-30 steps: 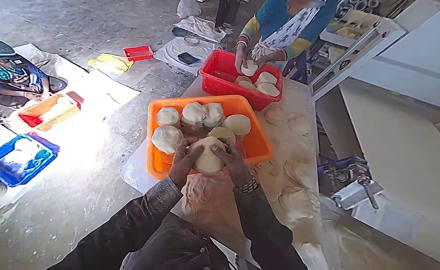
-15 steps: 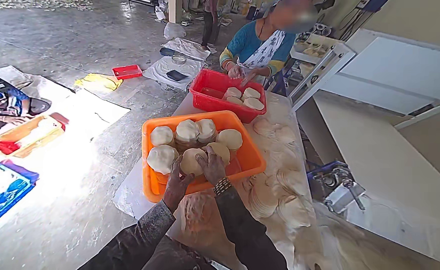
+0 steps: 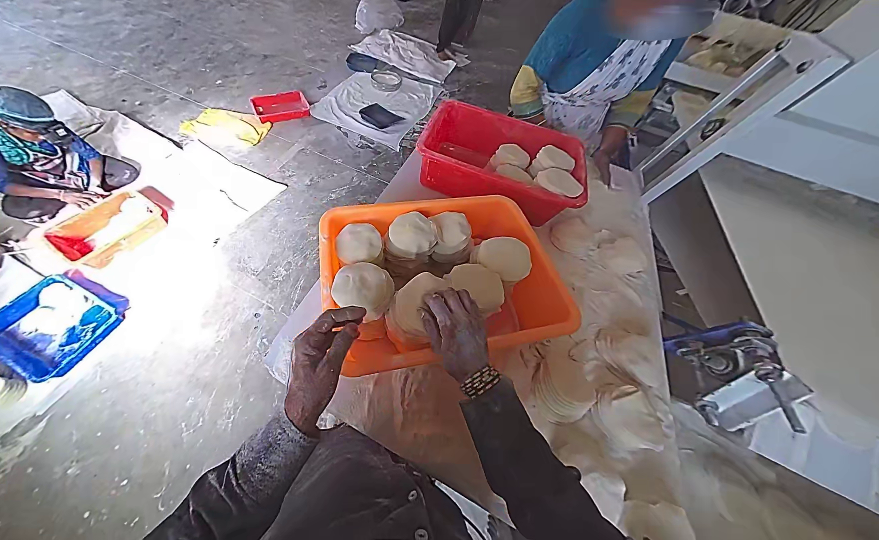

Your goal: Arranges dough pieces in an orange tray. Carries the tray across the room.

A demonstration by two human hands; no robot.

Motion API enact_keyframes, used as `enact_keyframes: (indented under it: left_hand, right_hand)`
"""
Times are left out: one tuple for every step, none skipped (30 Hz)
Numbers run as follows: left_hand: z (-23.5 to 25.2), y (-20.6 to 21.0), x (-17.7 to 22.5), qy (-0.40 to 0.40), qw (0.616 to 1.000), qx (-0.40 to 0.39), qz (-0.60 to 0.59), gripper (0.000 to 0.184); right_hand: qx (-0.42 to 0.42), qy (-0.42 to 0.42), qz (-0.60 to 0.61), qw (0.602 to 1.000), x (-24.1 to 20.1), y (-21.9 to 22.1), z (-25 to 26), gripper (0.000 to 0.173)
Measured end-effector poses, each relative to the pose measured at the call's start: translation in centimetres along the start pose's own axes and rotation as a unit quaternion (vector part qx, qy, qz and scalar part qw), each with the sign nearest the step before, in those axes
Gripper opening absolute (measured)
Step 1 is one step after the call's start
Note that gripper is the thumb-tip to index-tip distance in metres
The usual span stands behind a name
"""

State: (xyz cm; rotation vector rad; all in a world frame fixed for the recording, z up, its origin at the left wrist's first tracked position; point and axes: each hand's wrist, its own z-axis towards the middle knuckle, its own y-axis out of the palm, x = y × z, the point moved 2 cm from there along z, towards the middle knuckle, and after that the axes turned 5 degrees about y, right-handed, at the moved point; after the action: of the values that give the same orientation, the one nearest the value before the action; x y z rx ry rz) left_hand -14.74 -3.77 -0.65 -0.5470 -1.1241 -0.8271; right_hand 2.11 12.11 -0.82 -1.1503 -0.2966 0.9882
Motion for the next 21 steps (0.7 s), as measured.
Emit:
enact_keyframes:
  left_hand:
    - [0.2,-0.9,-0.3,0.006,1.0,0.028,0.011,0.025]
    - [0.6,-1.7,-0.5,0.004,0.998,0.053,0.026,0.026]
    - [1.0,-2.6,-0.9,-0.011,0.997,0.069,0.041,0.03]
    - [1.5,-3.3,-1.3,-0.037,0.995,0.073,0.055,0.035]
    - [2.0,-3.9,-1.9,-0.068,0.993,0.073,0.068,0.04]
    - [2.5,-4.4,-2.6,-0.101,0.99,0.066,0.072,0.045]
    - [3.0,-4.7,-3.4,-0.13,0.988,0.052,0.065,0.048]
    - [3.5,-4.9,-4.2,-0.154,0.986,0.036,0.052,0.049]
    - [4.0,-4.9,-4.9,-0.179,0.983,0.024,0.032,0.047]
    - [4.6,-4.8,-5.5,-0.207,0.978,0.016,0.011,0.046]
    - [5.1,-4.7,-6.0,-0.234,0.972,0.017,-0.007,0.044]
    - [5.6,-4.5,-6.5,-0.257,0.966,0.025,-0.018,0.04]
    - [6.1,-4.4,-7.1,-0.274,0.961,0.037,-0.021,0.037]
    - [6.6,-4.2,-7.6,-0.287,0.956,0.054,-0.021,0.033]
    - [7.1,-3.9,-8.2,-0.298,0.952,0.074,-0.017,0.031]
    - [7.7,-3.7,-8.8,-0.304,0.948,0.091,-0.012,0.03]
    - [8.3,-3.7,-9.4,-0.309,0.945,0.104,-0.008,0.033]
    - [8.7,-3.6,-10.0,-0.311,0.944,0.112,-0.001,0.036]
    - [8.9,-3.7,-10.4,-0.314,0.942,0.12,0.007,0.038]
    - [9.3,-3.8,-10.6,-0.313,0.941,0.129,0.012,0.039]
    - [9.7,-3.8,-10.8,-0.31,0.941,0.137,0.014,0.036]
  right_hand:
    - [-0.003,0.008,0.011,1.0,0.1,-0.1,-0.2,0.03]
    - [-0.005,0.022,0.034,0.999,0.3,-0.4,-0.1,0.031]
    - [0.0,0.037,0.06,0.997,0.7,-0.9,0.1,0.032]
    - [0.007,0.054,0.08,0.995,1.2,-1.4,0.2,0.032]
    - [0.014,0.073,0.09,0.993,2.0,-2.1,0.4,0.032]
    - [0.018,0.092,0.092,0.991,2.9,-2.9,0.7,0.031]
    - [0.015,0.116,0.083,0.99,4.2,-3.7,1.0,0.031]
    - [0.007,0.142,0.064,0.988,5.7,-4.4,1.4,0.032]
    - [-0.001,0.17,0.039,0.985,7.3,-5.1,1.9,0.032]
    - [-0.014,0.202,0.009,0.979,9.0,-5.7,2.3,0.032]
    - [-0.034,0.237,-0.022,0.971,10.7,-6.1,2.8,0.032]
    - [-0.055,0.27,-0.049,0.96,12.3,-6.4,3.2,0.033]
    - [-0.076,0.297,-0.073,0.949,13.9,-6.6,3.7,0.035]
    - [-0.095,0.321,-0.088,0.938,15.3,-6.7,4.2,0.038]
    - [-0.114,0.344,-0.093,0.927,16.8,-6.7,4.6,0.041]
    - [-0.132,0.364,-0.086,0.918,18.1,-6.6,5.1,0.045]
    - [-0.148,0.382,-0.068,0.91,19.4,-6.4,5.4,0.049]
    - [-0.165,0.397,-0.048,0.901,20.5,-6.1,5.7,0.052]
    - [-0.181,0.408,-0.033,0.894,21.4,-5.9,6.0,0.055]
    - [-0.193,0.415,-0.027,0.888,22.2,-5.8,6.4,0.056]
    - [-0.21,0.422,-0.022,0.881,23.1,-5.8,7.0,0.057]
